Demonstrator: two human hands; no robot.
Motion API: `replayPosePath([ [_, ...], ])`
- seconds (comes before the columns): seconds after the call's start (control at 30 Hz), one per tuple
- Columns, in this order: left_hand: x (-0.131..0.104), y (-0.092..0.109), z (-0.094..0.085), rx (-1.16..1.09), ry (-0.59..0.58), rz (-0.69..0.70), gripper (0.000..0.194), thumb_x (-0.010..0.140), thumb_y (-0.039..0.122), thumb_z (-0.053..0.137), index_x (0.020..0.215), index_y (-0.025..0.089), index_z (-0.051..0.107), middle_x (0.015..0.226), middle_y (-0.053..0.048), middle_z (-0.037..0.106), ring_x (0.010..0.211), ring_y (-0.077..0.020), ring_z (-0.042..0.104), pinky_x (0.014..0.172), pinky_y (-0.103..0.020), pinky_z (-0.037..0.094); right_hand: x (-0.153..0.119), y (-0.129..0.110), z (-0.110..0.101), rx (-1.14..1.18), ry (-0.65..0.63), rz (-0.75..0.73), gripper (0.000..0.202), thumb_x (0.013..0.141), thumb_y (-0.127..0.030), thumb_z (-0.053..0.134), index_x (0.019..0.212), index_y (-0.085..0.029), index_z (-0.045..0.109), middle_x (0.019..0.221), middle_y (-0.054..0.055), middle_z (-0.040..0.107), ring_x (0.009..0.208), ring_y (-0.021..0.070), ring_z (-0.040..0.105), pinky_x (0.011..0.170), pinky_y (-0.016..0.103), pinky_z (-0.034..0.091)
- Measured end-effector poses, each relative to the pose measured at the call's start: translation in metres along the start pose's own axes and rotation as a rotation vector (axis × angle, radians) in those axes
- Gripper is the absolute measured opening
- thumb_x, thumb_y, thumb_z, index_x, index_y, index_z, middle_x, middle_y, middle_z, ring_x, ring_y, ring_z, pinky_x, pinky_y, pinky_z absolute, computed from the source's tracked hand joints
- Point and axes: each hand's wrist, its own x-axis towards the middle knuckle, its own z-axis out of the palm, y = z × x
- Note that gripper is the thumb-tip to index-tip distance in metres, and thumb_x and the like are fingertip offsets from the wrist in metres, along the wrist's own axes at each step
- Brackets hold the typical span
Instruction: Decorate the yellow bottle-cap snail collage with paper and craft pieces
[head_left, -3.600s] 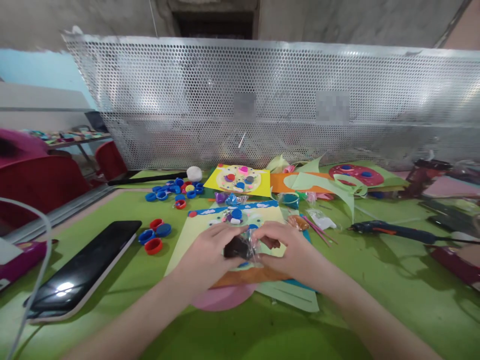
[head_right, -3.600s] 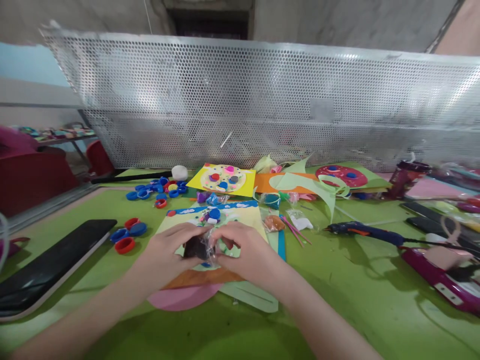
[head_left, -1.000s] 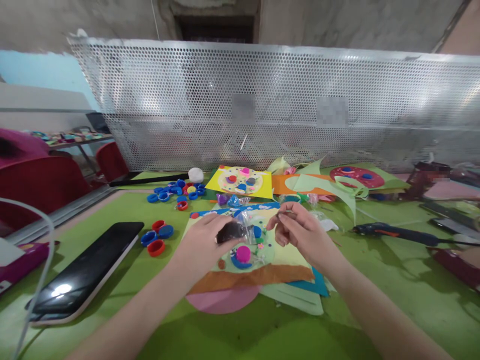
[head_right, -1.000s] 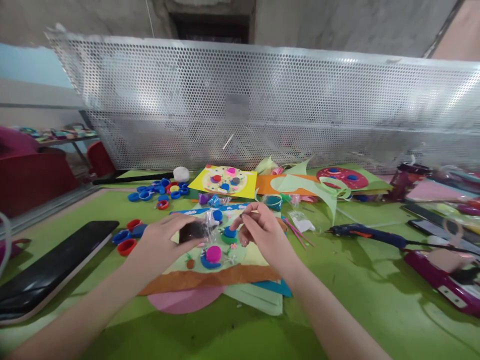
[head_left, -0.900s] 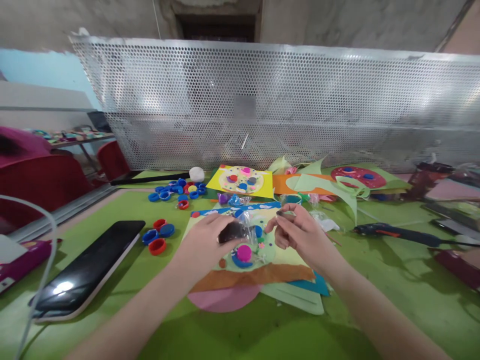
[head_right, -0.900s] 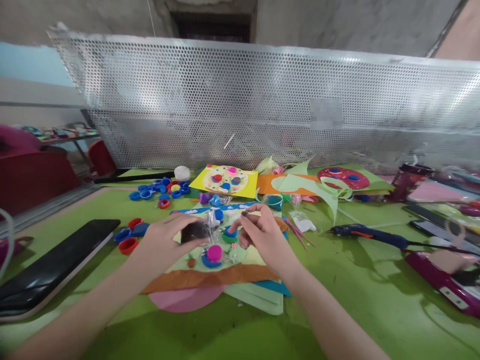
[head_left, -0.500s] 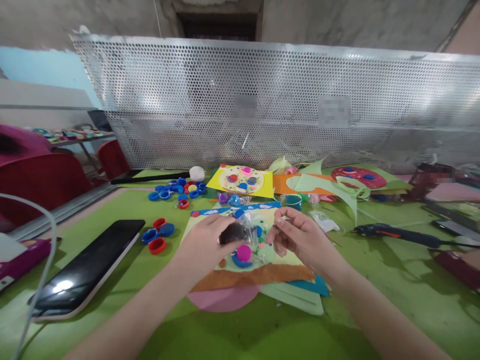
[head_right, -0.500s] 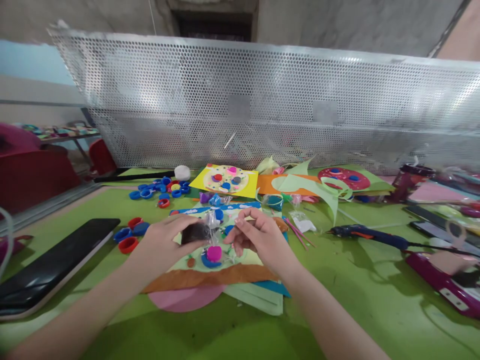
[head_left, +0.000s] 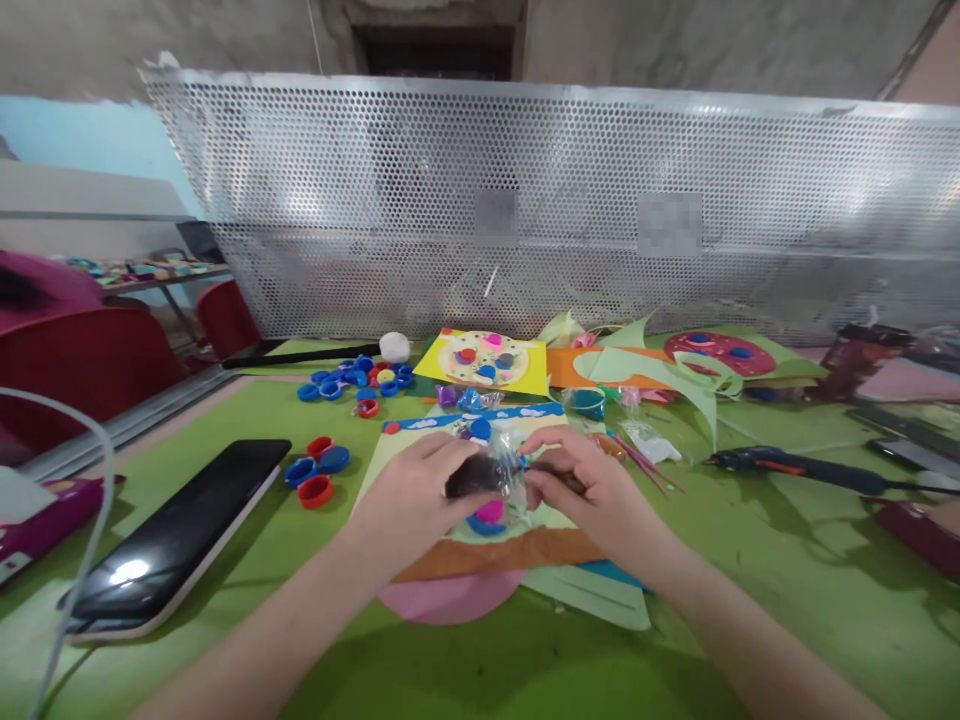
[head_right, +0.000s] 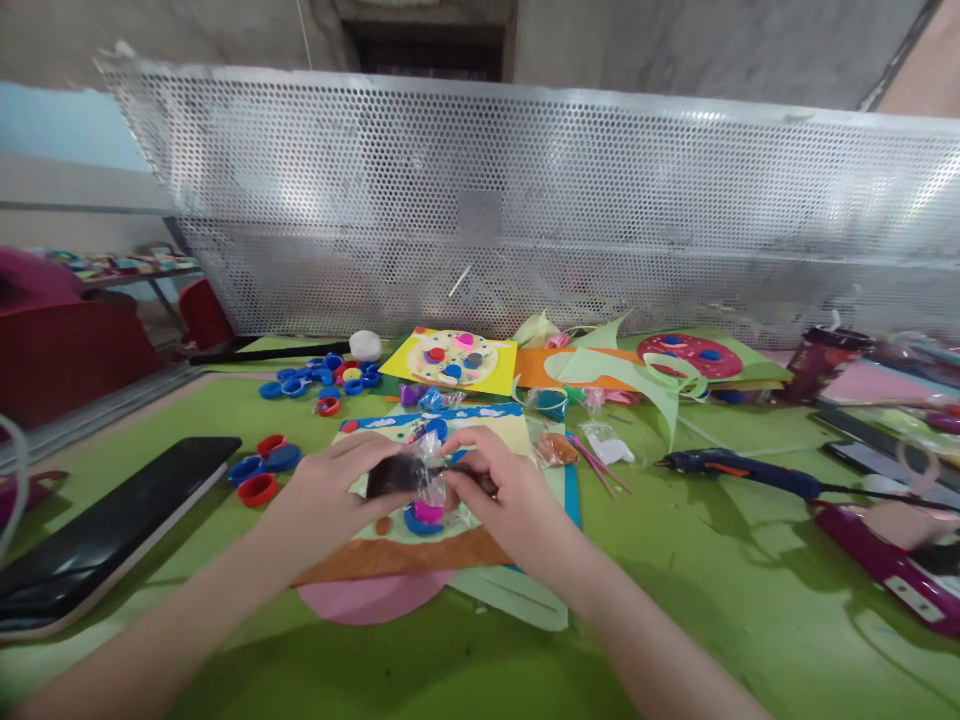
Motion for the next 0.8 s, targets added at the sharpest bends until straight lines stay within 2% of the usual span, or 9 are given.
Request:
replayPosePath([
  [0.2, -0.0018, 0.0002, 0.0003, -0.010, -0.013, -0.010, 0.023, 0.068, 0.023, 0.073, 0.085, 0.016, 0.060, 0.083, -0.005, 0.068, 0.074, -0.0185, 0.064, 0.065, -0.029, 0.054, 0.0003, -0.0003, -0.0015, -0.112, 0.003, 0.036, 0.010, 0.085, -0.023, 0.049, 0.094, -0.024, 0.049, 0.066, -0.003, 0.063, 0.061, 0.0120, 0.058, 0.061, 0.025, 0.045],
  [0.37, -0.0017, 0.0004, 0.0019, -0.003, -0.017, 0.037, 0.017, 0.073, 0.023, 0.069, 0.086, 0.016, 0.059, 0.081, -0.005, 0.068, 0.073, -0.0189, 0.065, 0.064, -0.030, 0.054, 0.0005, 0.0017, -0.0002, -0.164, 0.016, 0.022, 0.019, 0.082, -0.023, 0.052, 0.099, -0.024, 0.059, 0.069, -0.001, 0.066, 0.061, 0.0130, 0.058, 0.060, 0.025, 0.045],
  [0.6, -0.0019, 0.0036, 0.0008, 0.000, 0.051, 0.160, 0.015, 0.081, 0.025, 0.061, 0.091, 0.015, 0.059, 0.082, -0.007, 0.069, 0.077, -0.0189, 0.065, 0.068, -0.031, 0.055, -0.0002, -0.0002, 0.0002, -0.228, 0.073, -0.026, 0.009, 0.076, -0.019, 0.057, 0.078, -0.021, 0.065, 0.063, -0.002, 0.063, 0.053, 0.0105, 0.050, 0.050, 0.023, 0.038],
  [0.7, -0.0008, 0.0051, -0.0004, -0.020, 0.080, 0.139, 0.014, 0.084, 0.029, 0.057, 0.091, 0.017, 0.060, 0.082, -0.005, 0.069, 0.077, -0.0174, 0.065, 0.069, -0.030, 0.055, -0.0022, -0.0046, 0.0006, -0.236, 0.111, -0.061, 0.007, 0.077, -0.021, 0.057, 0.074, -0.021, 0.063, 0.061, -0.002, 0.061, 0.049, 0.0091, 0.046, 0.048, 0.022, 0.036],
  [0.8, -0.0001, 0.0032, -0.0009, -0.019, 0.109, 0.055, 0.019, 0.085, 0.036, 0.056, 0.090, 0.018, 0.060, 0.082, -0.005, 0.069, 0.075, -0.0170, 0.066, 0.066, -0.029, 0.055, -0.0023, -0.0076, -0.0031, -0.171, 0.237, -0.067, 0.007, 0.080, -0.024, 0.056, 0.076, -0.020, 0.060, 0.062, -0.001, 0.060, 0.052, 0.0094, 0.048, 0.050, 0.022, 0.037],
])
